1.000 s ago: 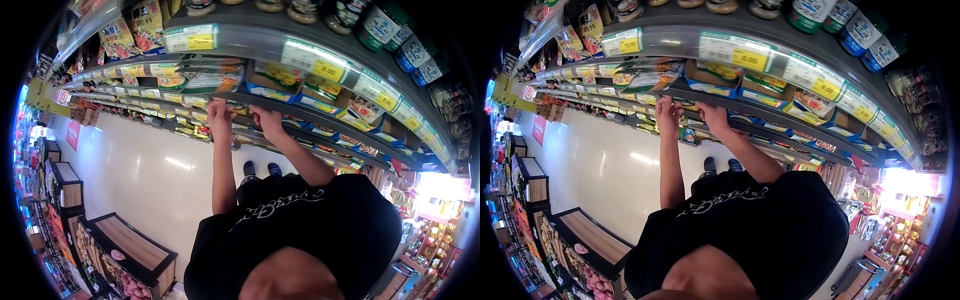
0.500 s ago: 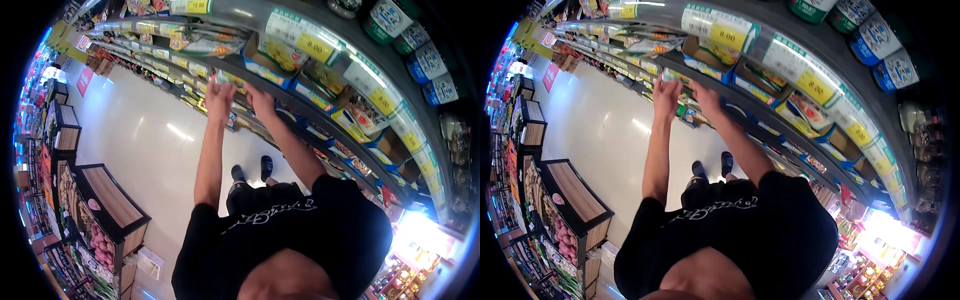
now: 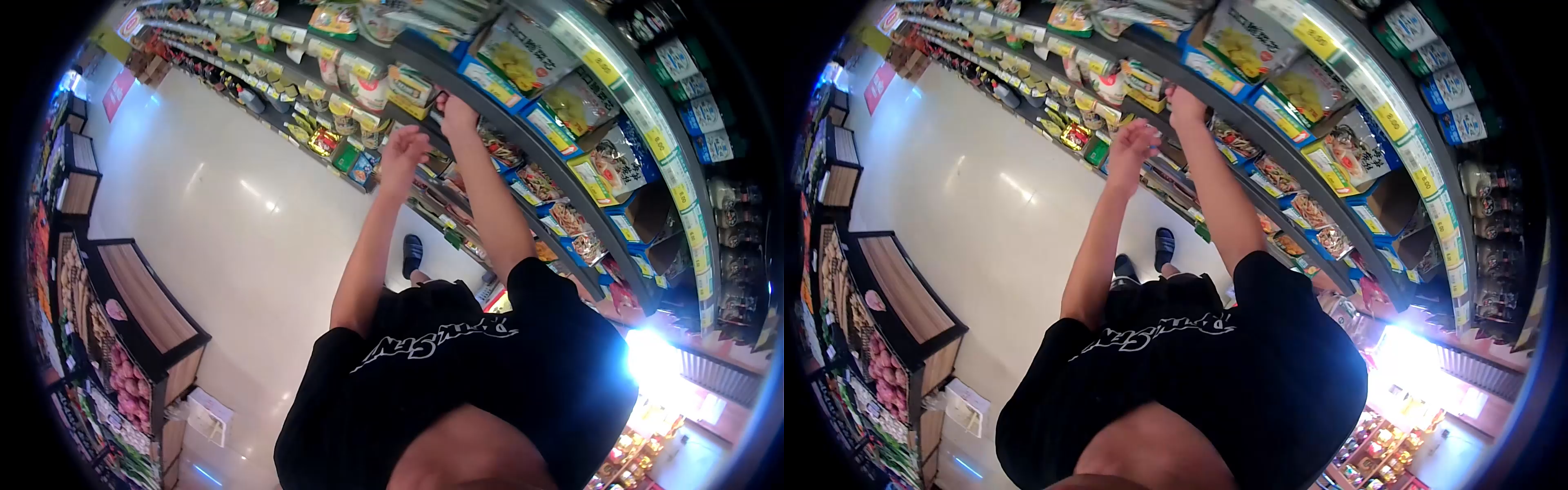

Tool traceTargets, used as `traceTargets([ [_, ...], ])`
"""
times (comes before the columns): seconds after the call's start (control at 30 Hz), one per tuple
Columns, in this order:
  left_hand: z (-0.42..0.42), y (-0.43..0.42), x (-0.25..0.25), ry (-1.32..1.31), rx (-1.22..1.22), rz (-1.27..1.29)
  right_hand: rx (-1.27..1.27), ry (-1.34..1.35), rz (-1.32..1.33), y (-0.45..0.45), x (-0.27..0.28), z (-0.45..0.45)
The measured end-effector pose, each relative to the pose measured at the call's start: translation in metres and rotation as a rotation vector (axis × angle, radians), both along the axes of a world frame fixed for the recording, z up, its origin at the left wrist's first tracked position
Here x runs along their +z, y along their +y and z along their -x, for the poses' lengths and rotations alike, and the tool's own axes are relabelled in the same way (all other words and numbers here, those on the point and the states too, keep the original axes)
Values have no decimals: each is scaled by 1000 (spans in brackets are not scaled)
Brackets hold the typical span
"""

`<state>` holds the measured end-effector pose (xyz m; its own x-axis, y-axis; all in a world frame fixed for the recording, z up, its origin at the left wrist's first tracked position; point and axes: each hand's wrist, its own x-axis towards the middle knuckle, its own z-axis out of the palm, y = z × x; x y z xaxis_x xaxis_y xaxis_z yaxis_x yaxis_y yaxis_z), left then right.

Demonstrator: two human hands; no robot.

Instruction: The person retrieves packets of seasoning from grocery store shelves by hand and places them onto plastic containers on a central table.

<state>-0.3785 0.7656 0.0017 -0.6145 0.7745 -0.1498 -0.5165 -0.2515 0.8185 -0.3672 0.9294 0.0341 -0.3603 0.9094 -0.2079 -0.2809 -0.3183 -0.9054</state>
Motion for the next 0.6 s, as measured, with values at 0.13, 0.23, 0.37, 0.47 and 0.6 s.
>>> traceTargets([
  [0.13,-16,-31,-24,-84,-13,26,-74,-25,57,10,-7,9],
  [0.23,-20,-45,-40,-52,-83,104,-63,-140,-10,7,-4,11],
  [0.37,-30,-43,-41,51,-125,121,20,-208,-98,-26,7,-39],
  [0.47,-41,-10,-53,237,-99,119,52,-293,-228,-66,-3,-103],
  [0.6,-50,42,-32,414,-100,83,-10,-490,-342,-71,-33,-183],
])
